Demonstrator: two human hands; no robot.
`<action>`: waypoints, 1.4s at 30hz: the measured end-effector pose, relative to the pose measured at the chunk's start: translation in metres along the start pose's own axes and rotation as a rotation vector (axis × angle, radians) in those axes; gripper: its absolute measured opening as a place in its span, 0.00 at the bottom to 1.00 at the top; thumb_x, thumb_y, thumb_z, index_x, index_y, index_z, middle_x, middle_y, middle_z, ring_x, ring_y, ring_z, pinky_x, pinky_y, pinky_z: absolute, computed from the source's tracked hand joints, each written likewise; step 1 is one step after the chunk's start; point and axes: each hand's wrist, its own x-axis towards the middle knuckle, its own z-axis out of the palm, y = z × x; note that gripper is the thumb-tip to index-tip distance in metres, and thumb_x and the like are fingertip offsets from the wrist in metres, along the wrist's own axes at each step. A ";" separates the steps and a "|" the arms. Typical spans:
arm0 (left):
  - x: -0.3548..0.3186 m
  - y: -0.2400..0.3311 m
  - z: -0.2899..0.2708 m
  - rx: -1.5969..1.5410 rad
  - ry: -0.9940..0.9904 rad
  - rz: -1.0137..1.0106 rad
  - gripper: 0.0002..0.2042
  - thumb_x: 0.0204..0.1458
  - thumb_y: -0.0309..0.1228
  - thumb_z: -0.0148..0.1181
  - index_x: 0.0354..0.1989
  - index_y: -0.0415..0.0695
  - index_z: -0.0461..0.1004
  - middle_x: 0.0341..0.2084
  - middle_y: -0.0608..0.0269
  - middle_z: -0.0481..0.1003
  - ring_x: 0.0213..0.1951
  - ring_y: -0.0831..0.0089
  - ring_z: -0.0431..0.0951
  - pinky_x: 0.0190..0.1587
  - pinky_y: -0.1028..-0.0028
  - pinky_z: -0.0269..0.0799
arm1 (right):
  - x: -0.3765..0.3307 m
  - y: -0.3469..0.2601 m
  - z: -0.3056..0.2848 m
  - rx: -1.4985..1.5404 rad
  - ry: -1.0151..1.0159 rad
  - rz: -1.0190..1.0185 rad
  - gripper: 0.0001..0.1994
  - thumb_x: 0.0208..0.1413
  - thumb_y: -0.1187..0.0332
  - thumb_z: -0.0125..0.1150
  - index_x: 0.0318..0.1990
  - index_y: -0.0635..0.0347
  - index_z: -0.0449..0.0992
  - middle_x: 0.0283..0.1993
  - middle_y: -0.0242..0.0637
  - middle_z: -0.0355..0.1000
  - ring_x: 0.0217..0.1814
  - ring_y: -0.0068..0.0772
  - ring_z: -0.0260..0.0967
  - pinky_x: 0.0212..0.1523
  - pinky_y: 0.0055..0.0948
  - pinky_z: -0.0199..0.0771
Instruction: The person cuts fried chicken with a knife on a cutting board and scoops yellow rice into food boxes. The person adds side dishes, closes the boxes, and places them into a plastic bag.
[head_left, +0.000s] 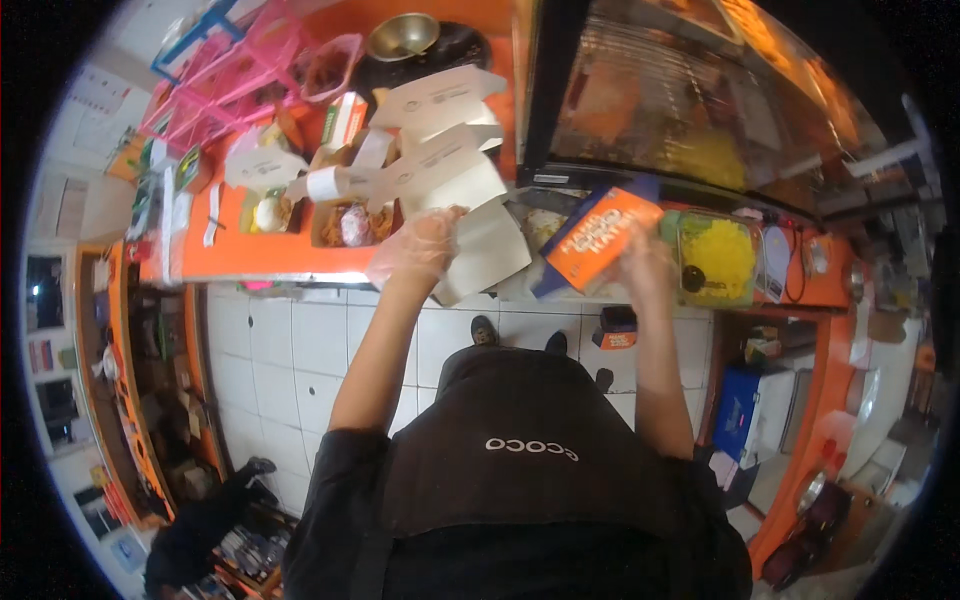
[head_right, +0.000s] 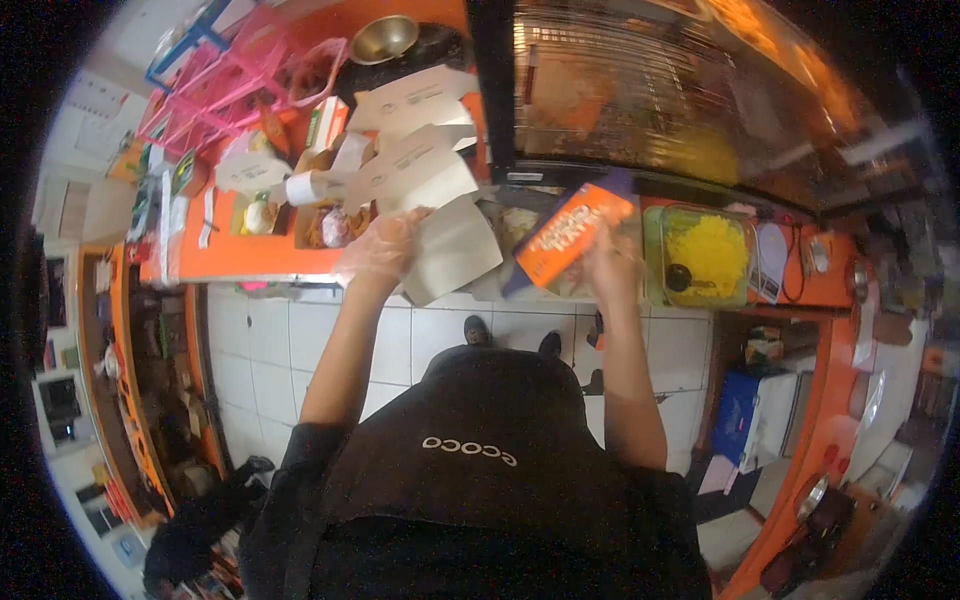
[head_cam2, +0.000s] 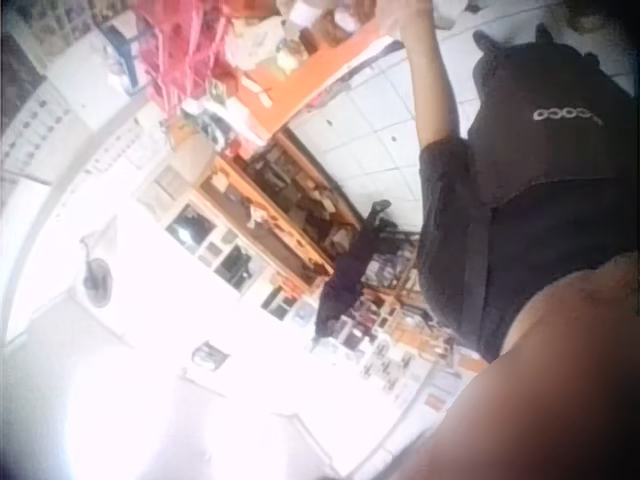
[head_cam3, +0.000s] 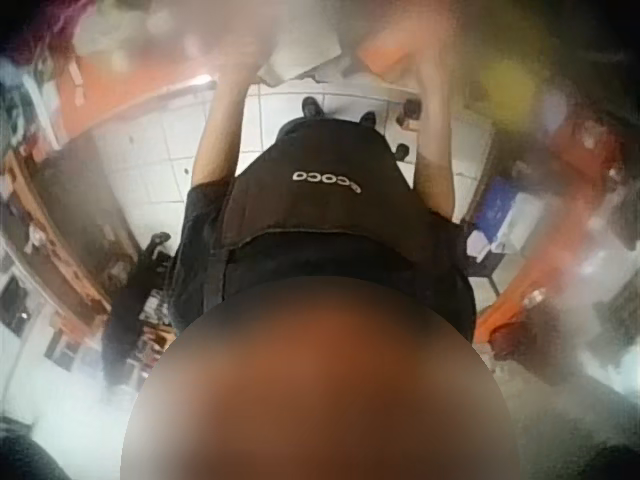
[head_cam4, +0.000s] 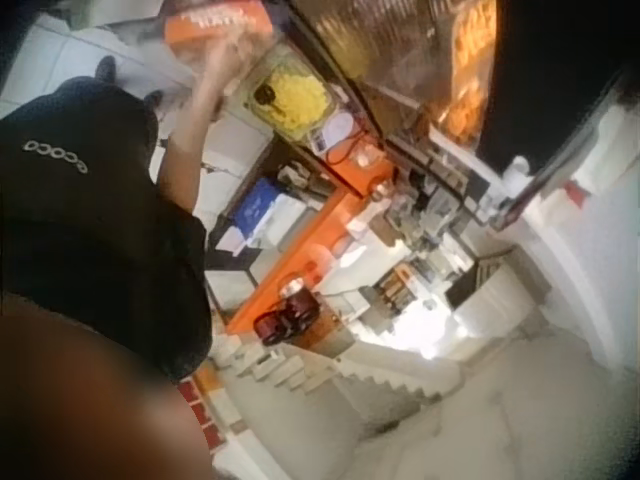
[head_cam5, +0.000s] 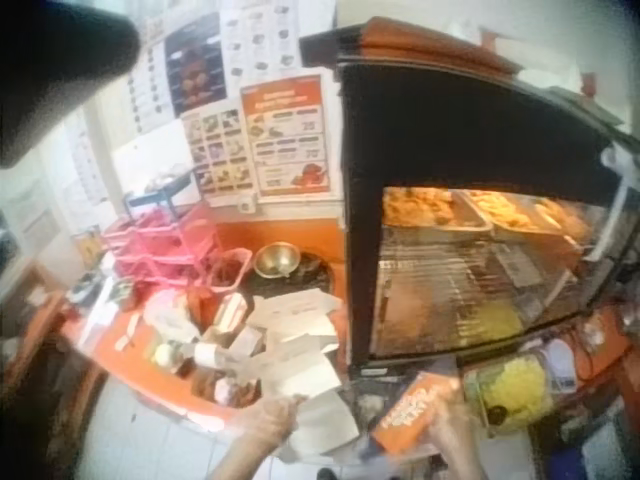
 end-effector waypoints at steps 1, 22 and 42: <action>0.003 0.003 -0.006 0.027 -0.073 -0.051 0.21 0.59 0.27 0.54 0.62 0.52 0.72 0.50 0.50 0.79 0.50 0.53 0.80 0.55 0.59 0.75 | 0.013 0.016 0.011 0.241 -0.047 -0.021 0.23 0.68 0.50 0.54 0.45 0.65 0.76 0.30 0.38 0.75 0.23 0.27 0.74 0.18 0.25 0.73; -0.045 0.220 0.032 -0.448 0.331 0.997 0.26 0.45 0.20 0.68 0.55 0.37 0.70 0.44 0.47 0.79 0.44 0.51 0.80 0.49 0.57 0.75 | -0.054 0.206 -0.223 0.599 0.174 -0.110 0.37 0.58 0.60 0.70 0.71 0.53 0.58 0.69 0.45 0.62 0.55 0.35 0.72 0.48 0.32 0.75; 0.127 0.245 0.973 -0.153 -0.804 -0.360 0.37 0.46 0.38 0.77 0.65 0.46 0.66 0.41 0.55 0.79 0.34 0.68 0.77 0.36 0.68 0.74 | 0.083 0.698 -0.331 1.174 0.644 0.435 0.33 0.68 0.57 0.49 0.75 0.50 0.43 0.63 0.58 0.64 0.56 0.55 0.71 0.48 0.51 0.78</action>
